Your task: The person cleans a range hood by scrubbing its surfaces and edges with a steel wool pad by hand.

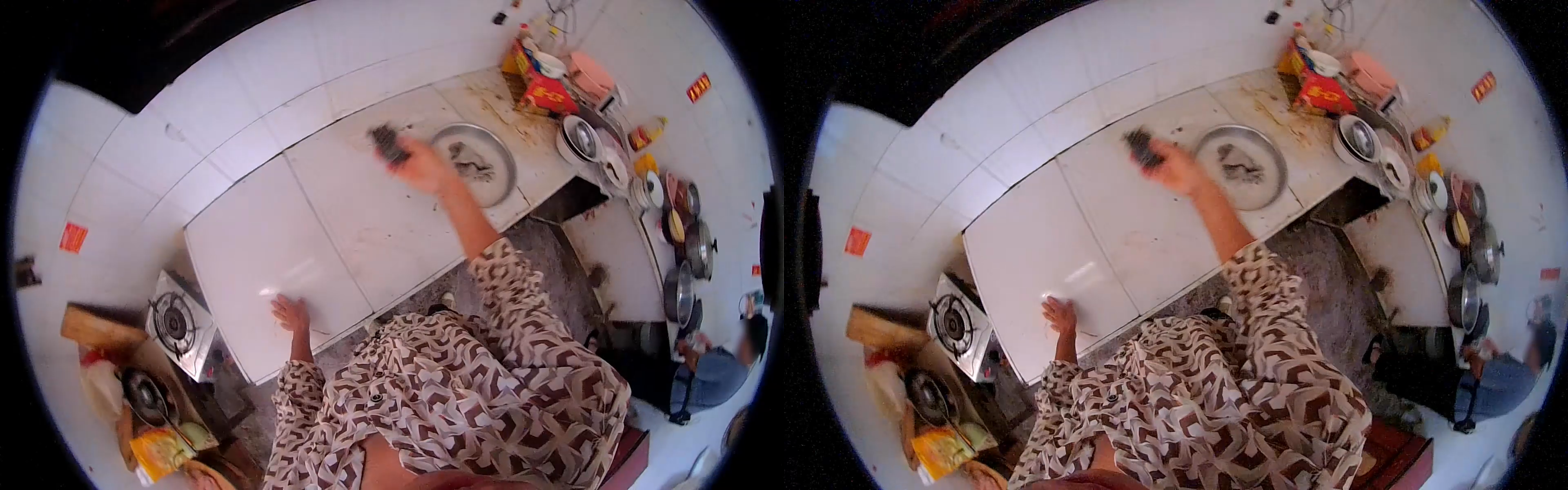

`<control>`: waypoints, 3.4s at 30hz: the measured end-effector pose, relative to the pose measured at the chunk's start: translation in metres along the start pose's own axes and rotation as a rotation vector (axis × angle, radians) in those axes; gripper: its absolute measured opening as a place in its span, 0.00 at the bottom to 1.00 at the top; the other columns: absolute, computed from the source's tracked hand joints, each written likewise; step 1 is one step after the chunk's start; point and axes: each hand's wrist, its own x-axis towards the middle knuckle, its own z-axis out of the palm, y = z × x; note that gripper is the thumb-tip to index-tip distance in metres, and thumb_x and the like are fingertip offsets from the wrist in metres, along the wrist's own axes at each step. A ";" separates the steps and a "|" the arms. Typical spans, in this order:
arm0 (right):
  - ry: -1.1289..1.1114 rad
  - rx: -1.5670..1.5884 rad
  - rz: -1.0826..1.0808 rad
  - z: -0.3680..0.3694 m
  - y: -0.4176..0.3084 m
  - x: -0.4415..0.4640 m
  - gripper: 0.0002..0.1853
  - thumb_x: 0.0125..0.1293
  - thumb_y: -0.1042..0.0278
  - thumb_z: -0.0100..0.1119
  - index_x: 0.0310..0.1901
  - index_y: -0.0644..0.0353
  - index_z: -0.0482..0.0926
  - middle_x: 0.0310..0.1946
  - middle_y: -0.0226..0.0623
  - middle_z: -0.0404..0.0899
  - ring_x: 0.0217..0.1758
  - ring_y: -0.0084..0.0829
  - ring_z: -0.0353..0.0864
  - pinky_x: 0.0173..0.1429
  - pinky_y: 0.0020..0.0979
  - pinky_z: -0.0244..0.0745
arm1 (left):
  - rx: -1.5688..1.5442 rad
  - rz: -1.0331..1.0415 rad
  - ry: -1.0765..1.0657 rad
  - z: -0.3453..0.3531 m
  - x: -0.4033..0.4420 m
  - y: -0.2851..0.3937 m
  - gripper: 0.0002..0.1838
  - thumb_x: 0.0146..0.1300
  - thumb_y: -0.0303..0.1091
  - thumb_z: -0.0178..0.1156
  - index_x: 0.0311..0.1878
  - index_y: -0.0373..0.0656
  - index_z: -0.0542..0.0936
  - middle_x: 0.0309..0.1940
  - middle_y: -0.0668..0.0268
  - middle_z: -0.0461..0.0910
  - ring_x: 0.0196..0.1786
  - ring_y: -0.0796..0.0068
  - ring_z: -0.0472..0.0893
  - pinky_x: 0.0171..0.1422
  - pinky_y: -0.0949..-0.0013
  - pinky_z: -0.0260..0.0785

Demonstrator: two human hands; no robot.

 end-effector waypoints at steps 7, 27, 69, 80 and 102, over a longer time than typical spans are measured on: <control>0.454 0.021 0.409 -0.122 0.172 -0.020 0.12 0.64 0.66 0.59 0.49 0.56 0.76 0.42 0.36 0.80 0.45 0.34 0.79 0.48 0.43 0.78 | -1.261 -0.024 -0.554 0.003 -0.094 0.163 0.34 0.66 0.56 0.56 0.68 0.48 0.62 0.65 0.57 0.65 0.69 0.58 0.63 0.66 0.39 0.58; 0.654 -0.399 0.224 -0.270 0.005 -0.315 0.22 0.68 0.59 0.58 0.59 0.61 0.73 0.54 0.37 0.78 0.56 0.32 0.78 0.55 0.32 0.73 | -1.294 -0.071 -0.518 0.066 -0.071 0.211 0.12 0.68 0.47 0.55 0.41 0.51 0.82 0.34 0.70 0.79 0.37 0.73 0.78 0.34 0.64 0.71; 1.150 -0.209 -0.114 -0.463 -0.201 -0.473 0.15 0.69 0.68 0.57 0.55 0.61 0.76 0.35 0.31 0.80 0.36 0.25 0.80 0.42 0.26 0.76 | -1.441 -0.797 -0.500 0.280 -0.184 0.078 0.14 0.68 0.42 0.55 0.31 0.43 0.77 0.24 0.65 0.78 0.25 0.65 0.77 0.26 0.66 0.72; 1.146 -0.279 -0.126 -0.457 -0.247 -0.508 0.16 0.72 0.63 0.53 0.55 0.63 0.77 0.24 0.24 0.71 0.26 0.20 0.71 0.31 0.24 0.69 | -1.274 -0.447 -1.297 0.304 -0.180 0.171 0.07 0.68 0.35 0.52 0.42 0.43 0.76 0.37 0.62 0.78 0.41 0.63 0.80 0.38 0.58 0.75; 0.847 -0.309 -0.397 -0.525 -0.453 -0.395 0.17 0.72 0.63 0.53 0.54 0.68 0.75 0.19 0.19 0.58 0.21 0.14 0.58 0.26 0.20 0.55 | -0.878 -0.415 -0.694 0.274 -0.251 0.290 0.10 0.66 0.31 0.56 0.48 0.38 0.77 0.41 0.59 0.80 0.43 0.59 0.81 0.41 0.62 0.76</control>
